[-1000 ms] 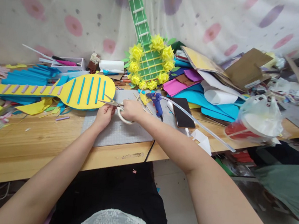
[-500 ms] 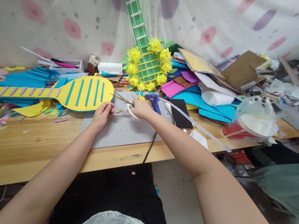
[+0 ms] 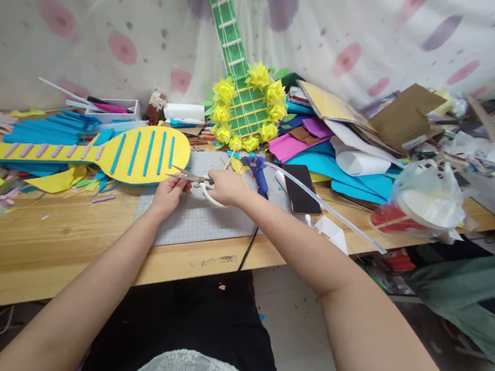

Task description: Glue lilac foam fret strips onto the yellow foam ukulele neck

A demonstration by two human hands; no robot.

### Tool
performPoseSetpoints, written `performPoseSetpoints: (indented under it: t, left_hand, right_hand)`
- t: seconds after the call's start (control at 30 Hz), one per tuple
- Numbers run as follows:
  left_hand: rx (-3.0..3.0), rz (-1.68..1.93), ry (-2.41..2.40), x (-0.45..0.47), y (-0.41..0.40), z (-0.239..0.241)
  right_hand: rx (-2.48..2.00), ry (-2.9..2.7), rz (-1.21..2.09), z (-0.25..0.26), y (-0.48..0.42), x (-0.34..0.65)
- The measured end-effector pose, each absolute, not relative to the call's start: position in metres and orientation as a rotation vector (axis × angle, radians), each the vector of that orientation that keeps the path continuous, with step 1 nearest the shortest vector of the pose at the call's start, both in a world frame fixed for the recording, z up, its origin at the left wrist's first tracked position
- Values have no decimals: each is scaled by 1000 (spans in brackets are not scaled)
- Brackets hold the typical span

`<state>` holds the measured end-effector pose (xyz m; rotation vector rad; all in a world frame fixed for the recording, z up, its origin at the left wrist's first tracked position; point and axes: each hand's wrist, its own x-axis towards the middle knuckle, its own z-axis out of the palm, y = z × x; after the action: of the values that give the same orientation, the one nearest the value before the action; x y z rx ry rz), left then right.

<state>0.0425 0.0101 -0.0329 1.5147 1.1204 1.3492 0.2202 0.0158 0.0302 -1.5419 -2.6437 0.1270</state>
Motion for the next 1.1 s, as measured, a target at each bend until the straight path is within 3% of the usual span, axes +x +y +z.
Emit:
performPoseSetpoints:
  t: [0.9,1.1]
  left_hand:
    - [1808,1449,1256,37,4,-25]
    - [1722,1420,1172,42,6,-26]
  right_hand:
    - [-1615,-2544,153,23,15,214]
    - [-1582,-2434,327,20,25,217]
